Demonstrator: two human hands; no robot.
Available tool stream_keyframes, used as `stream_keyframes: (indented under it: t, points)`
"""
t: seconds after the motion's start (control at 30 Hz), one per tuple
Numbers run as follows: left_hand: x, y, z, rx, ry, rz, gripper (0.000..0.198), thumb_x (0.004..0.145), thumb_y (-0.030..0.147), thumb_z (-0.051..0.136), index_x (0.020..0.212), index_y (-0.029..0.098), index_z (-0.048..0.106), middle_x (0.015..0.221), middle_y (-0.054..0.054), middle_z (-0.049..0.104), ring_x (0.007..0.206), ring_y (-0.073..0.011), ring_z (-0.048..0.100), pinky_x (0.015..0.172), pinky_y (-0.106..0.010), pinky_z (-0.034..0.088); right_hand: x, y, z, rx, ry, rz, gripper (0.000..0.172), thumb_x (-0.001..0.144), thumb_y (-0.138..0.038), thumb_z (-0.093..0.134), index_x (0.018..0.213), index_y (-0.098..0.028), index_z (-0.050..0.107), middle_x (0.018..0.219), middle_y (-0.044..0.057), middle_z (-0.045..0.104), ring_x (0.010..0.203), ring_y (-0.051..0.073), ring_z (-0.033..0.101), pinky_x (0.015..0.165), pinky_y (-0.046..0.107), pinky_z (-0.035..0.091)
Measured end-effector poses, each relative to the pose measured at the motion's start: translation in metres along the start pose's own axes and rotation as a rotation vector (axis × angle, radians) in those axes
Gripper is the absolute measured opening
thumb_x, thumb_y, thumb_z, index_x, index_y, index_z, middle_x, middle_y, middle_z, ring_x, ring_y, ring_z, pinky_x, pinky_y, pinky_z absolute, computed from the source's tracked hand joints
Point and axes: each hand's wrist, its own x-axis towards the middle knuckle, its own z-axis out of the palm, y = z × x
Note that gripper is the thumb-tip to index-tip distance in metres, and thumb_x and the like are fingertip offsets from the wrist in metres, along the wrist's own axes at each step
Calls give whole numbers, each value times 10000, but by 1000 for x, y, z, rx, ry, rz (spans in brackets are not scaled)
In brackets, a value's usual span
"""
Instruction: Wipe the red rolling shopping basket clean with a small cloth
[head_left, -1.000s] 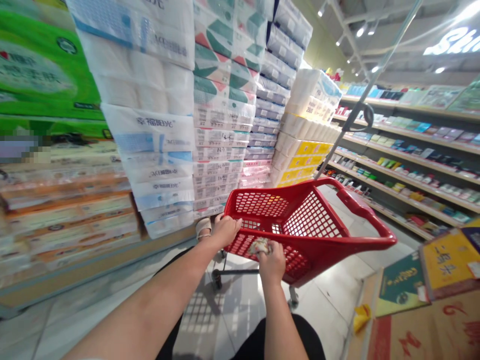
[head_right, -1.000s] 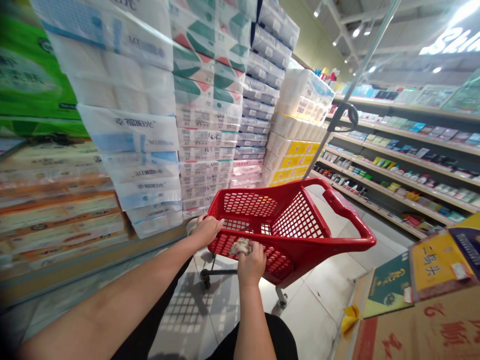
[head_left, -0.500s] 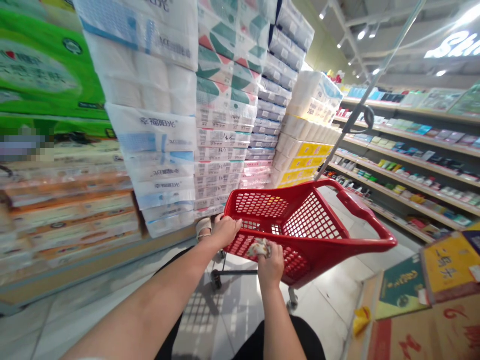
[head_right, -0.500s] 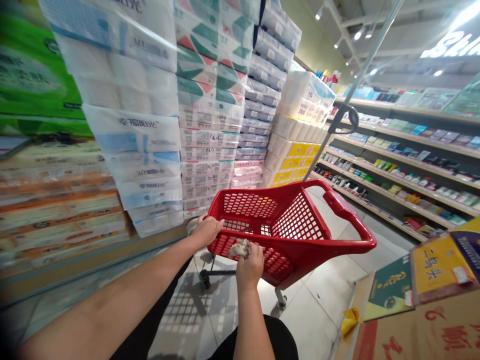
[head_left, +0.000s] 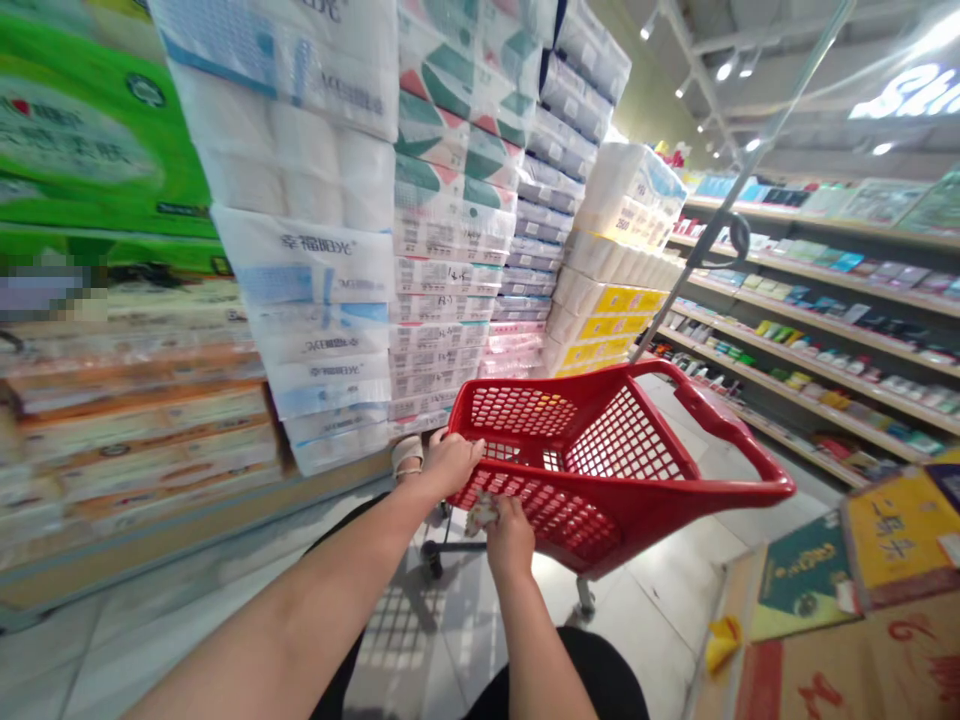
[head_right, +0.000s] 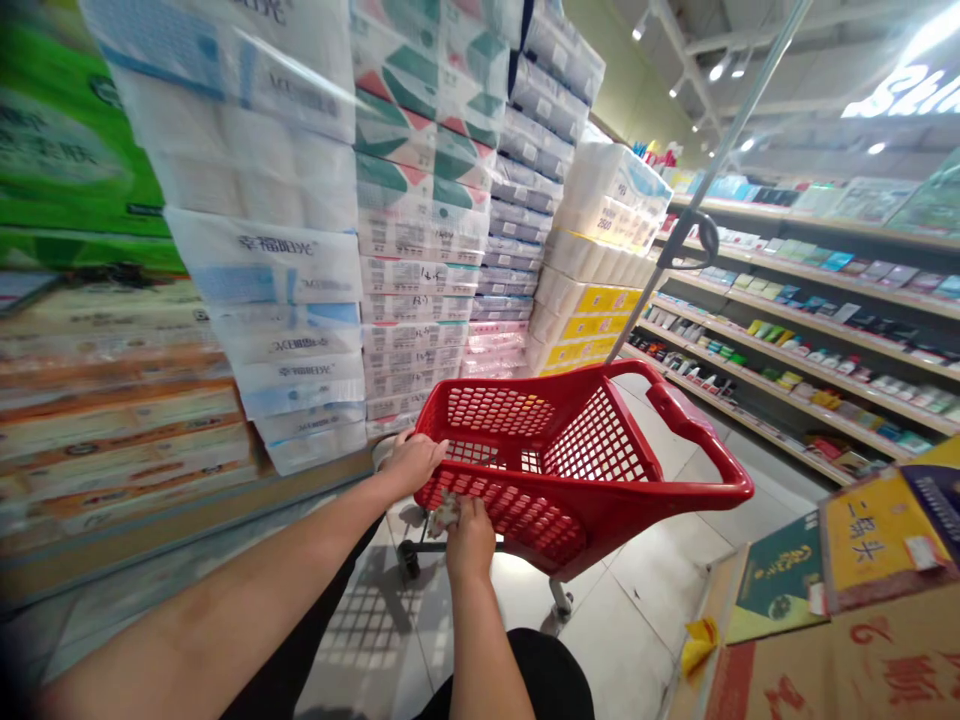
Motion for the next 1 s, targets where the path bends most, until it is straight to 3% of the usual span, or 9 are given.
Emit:
stream_keyframes:
  t: [0.13, 0.3, 0.43, 0.6, 0.77, 0.9, 1.0]
  points:
    - [1, -2, 5, -1, 27, 17, 405, 980, 250, 273, 1054, 212, 670, 879, -80, 734, 902, -225, 612, 988, -493, 271, -1, -4, 7, 129, 106, -206, 575, 720, -30, 474, 1251, -221, 583, 1247, 86, 599, 1141, 202, 568, 930, 292, 473]
    - [1, 0, 2, 4, 6, 8, 388, 976, 242, 291, 1062, 227, 669, 887, -68, 738, 907, -223, 612, 983, -492, 281, -3, -7, 18, 45, -58, -207, 600, 655, 14, 471, 1174, -229, 646, 1165, 69, 638, 1012, 194, 620, 853, 270, 489]
    - [0, 2, -1, 6, 9, -1, 423, 986, 261, 262, 1003, 221, 683, 885, -62, 739, 893, -201, 606, 986, -466, 284, -1, -10, 11, -35, 64, -272, 573, 707, -15, 502, 1234, -207, 618, 1182, 93, 635, 1050, 227, 572, 922, 339, 435]
    - [1, 0, 1, -4, 9, -5, 405, 983, 261, 271, 1050, 227, 669, 891, -60, 740, 901, -197, 602, 991, -458, 278, 1, -17, -6, -171, 22, -148, 373, 726, -52, 544, 1004, -235, 713, 962, 59, 690, 906, 250, 565, 844, 387, 392]
    - [1, -1, 2, -22, 16, -11, 444, 987, 269, 245, 998, 213, 686, 892, -71, 739, 913, -209, 610, 996, -468, 268, 3, -18, -20, -166, 77, -111, 436, 748, -87, 549, 1138, -245, 663, 1017, 69, 669, 958, 250, 546, 852, 372, 365]
    - [3, -2, 7, -37, 23, -32, 449, 985, 274, 249, 988, 214, 694, 883, -73, 738, 905, -209, 614, 999, -462, 260, 5, -14, -23, -223, -75, 72, 336, 699, -66, 551, 940, -231, 715, 925, 77, 676, 885, 257, 568, 797, 376, 375]
    - [4, -4, 10, -58, 39, -45, 474, 990, 301, 237, 956, 215, 702, 876, -70, 739, 908, -208, 614, 1006, -454, 249, 7, -9, -26, -154, 43, -23, 362, 703, -62, 524, 977, -224, 696, 977, 74, 667, 931, 251, 555, 827, 370, 388]
